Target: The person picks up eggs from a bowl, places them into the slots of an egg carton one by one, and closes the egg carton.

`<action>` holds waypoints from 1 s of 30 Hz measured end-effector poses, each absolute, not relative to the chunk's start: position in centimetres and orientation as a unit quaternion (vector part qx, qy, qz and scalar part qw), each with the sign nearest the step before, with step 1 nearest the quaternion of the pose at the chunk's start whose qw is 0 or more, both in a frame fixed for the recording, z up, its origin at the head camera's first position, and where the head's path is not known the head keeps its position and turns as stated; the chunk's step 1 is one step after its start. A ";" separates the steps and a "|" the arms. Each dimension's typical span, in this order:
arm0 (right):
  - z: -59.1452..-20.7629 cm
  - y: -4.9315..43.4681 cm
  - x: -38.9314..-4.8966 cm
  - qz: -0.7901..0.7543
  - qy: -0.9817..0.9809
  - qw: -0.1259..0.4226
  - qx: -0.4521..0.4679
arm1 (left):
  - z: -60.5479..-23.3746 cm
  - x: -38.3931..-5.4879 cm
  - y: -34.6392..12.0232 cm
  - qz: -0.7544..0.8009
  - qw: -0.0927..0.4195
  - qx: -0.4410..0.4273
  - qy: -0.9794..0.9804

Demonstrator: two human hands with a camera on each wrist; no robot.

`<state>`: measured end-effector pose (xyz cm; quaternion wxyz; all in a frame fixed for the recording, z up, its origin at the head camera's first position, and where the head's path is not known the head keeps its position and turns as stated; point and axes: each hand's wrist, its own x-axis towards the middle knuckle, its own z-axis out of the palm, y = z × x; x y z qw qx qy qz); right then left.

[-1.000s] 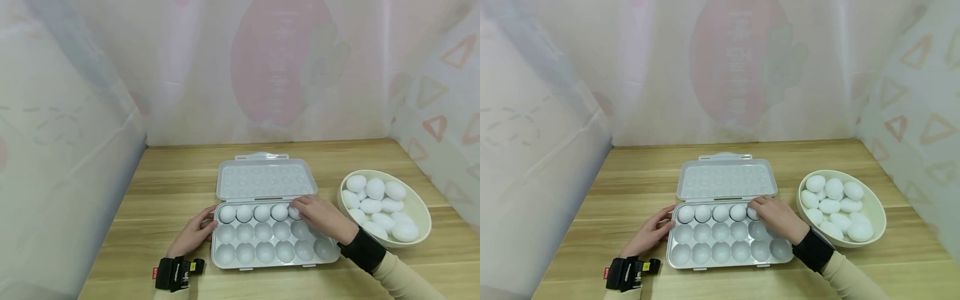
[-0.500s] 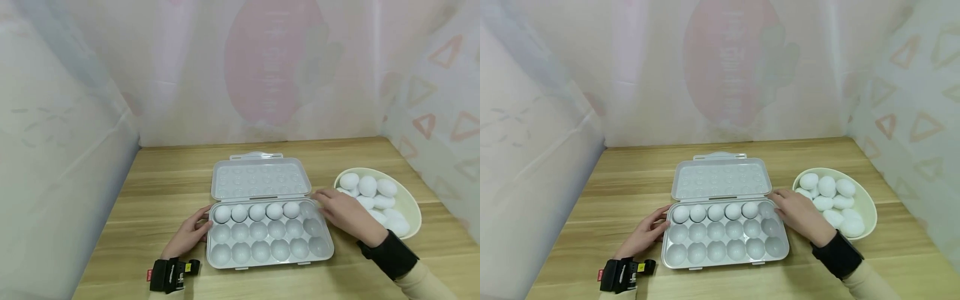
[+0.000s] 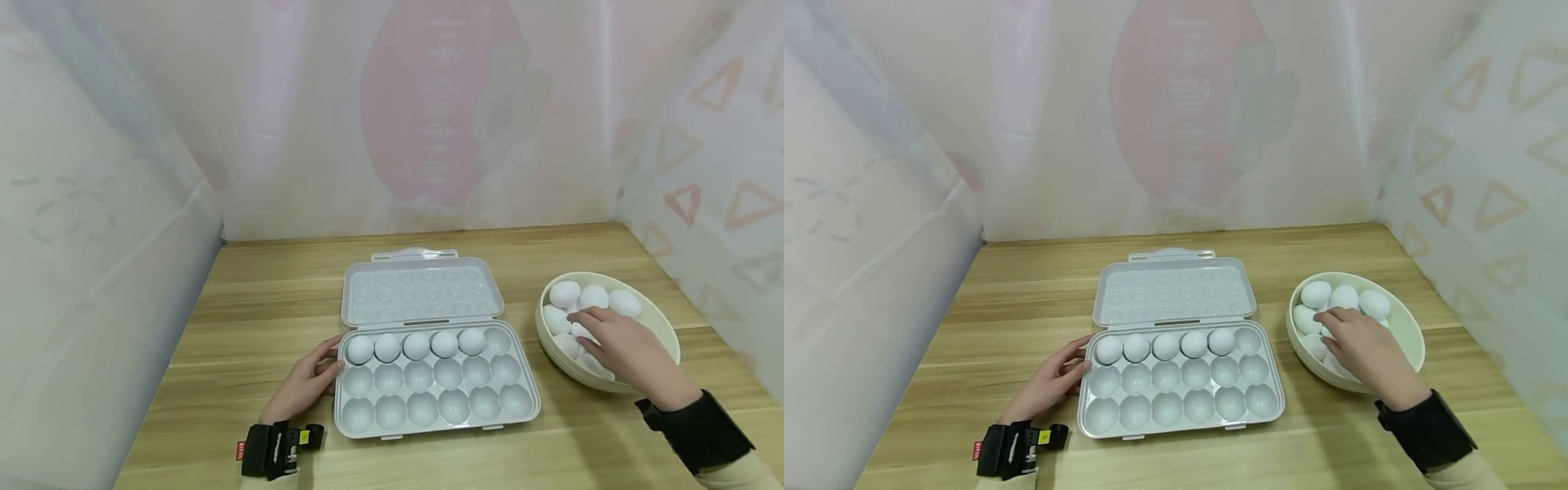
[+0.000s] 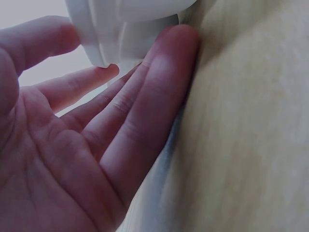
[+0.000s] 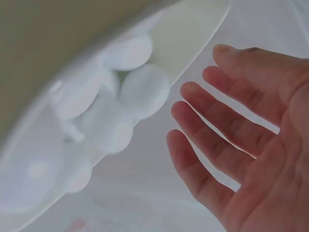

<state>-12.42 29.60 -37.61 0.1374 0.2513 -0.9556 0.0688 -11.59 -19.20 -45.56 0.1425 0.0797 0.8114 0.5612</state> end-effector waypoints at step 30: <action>-38.3 35.6 -11.5 0.054 -0.986 -0.092 0.131 | -45.6 -11.6 -19.2 0.568 0.145 0.073 0.807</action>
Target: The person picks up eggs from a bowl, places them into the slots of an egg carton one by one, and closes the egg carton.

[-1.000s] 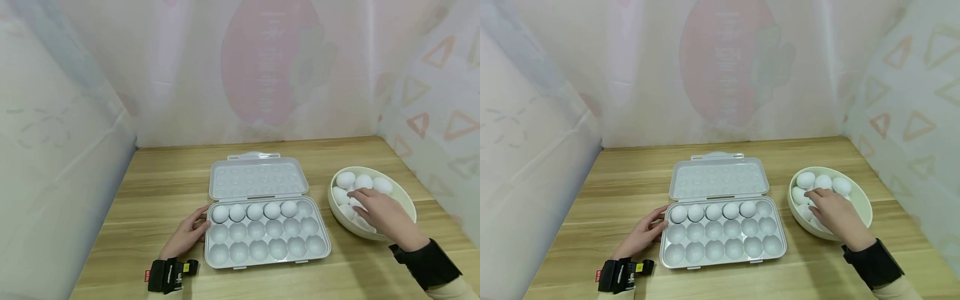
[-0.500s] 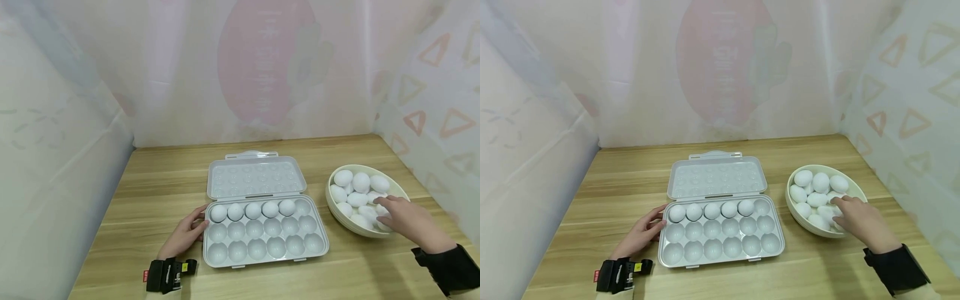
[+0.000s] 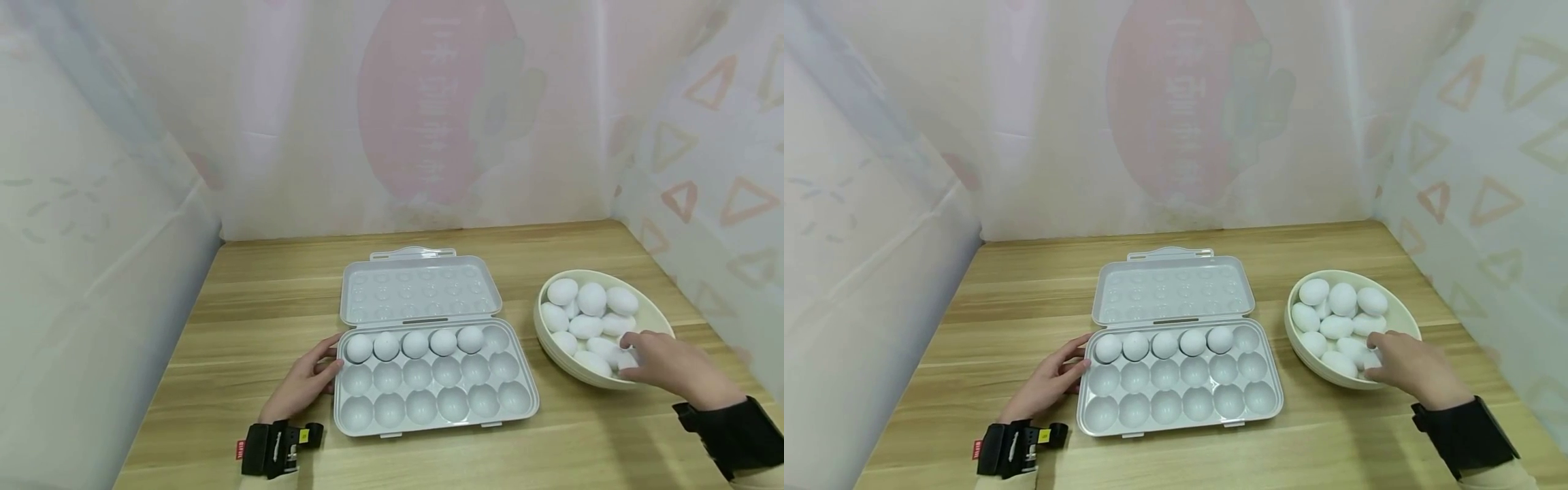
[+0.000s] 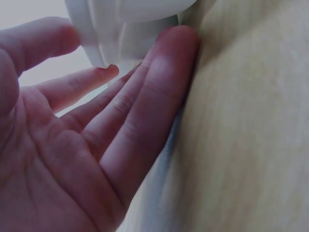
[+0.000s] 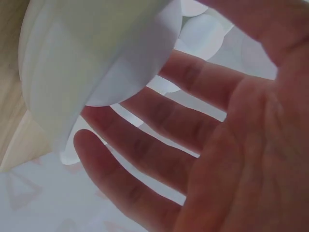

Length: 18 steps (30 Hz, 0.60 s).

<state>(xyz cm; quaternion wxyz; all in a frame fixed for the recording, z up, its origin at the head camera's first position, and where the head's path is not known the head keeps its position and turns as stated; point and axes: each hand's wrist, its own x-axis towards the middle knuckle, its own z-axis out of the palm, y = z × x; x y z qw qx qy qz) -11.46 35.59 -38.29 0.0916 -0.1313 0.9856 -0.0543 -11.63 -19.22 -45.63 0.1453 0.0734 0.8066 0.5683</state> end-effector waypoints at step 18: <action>-37.4 34.6 -10.8 -0.062 0.988 0.005 -0.138 | -45.6 -11.5 -19.1 0.567 0.141 0.086 0.807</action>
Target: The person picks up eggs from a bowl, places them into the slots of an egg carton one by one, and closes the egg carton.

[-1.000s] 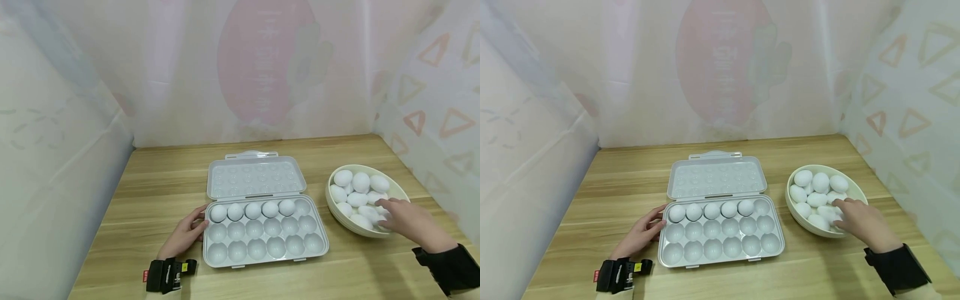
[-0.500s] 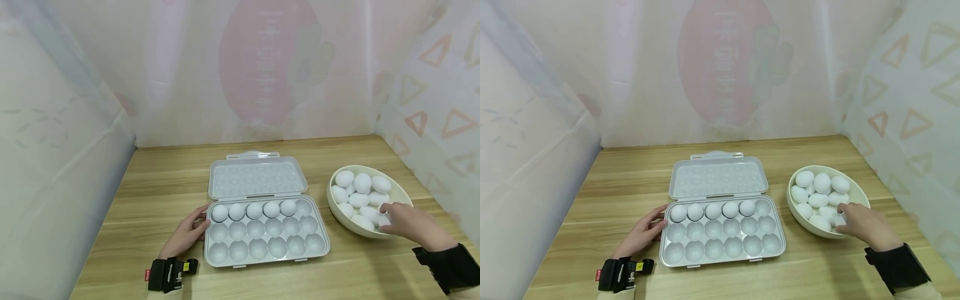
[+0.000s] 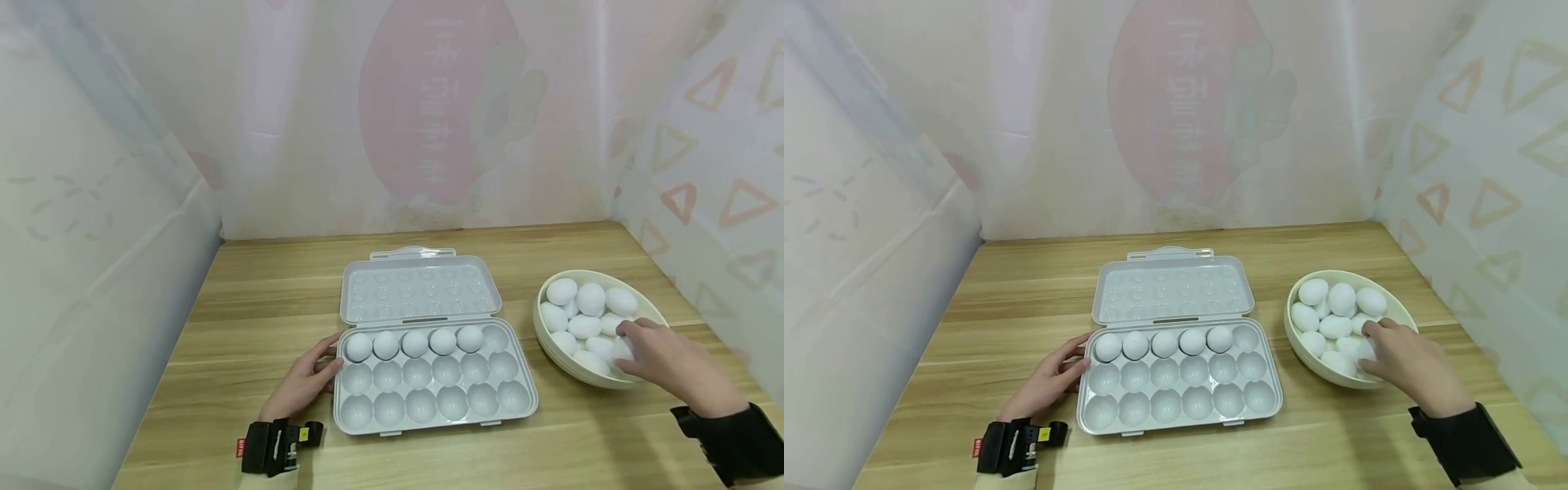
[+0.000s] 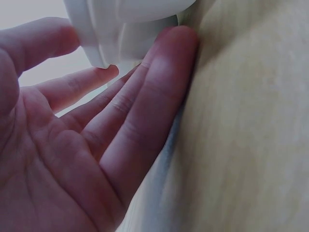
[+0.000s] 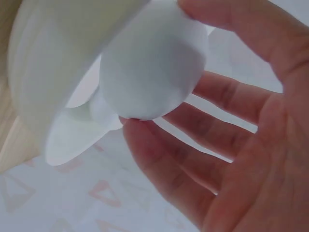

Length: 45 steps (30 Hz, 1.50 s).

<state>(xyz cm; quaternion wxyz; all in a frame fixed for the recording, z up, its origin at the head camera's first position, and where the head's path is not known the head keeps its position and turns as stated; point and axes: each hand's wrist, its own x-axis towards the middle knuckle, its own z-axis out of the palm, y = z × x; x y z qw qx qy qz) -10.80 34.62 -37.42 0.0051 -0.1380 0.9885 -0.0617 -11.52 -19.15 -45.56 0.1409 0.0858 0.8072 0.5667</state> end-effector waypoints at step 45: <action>-37.5 23.2 -14.2 -0.159 0.916 -0.080 -0.361 | -45.7 -11.6 -19.2 0.560 0.136 0.087 0.813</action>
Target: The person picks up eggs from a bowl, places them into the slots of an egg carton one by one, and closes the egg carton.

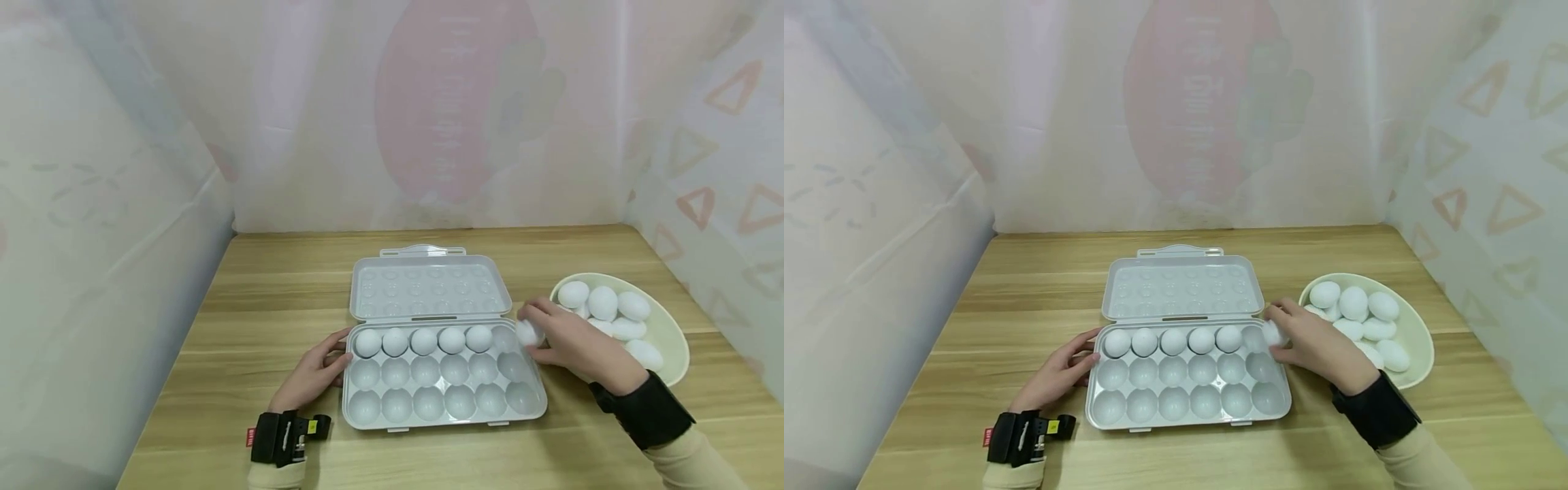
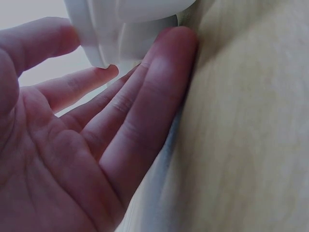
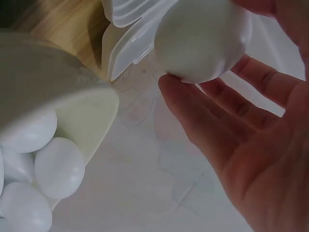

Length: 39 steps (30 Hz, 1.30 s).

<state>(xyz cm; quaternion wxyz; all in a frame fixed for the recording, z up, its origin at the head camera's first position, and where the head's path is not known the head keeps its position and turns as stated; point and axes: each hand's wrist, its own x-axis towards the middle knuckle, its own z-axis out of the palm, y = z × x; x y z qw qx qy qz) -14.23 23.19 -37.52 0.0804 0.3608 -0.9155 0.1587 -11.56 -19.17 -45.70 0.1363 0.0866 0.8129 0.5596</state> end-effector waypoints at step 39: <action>-40.6 21.0 -16.3 0.135 -0.905 0.000 0.403 | -46.0 -11.5 -19.2 0.562 0.134 0.082 0.812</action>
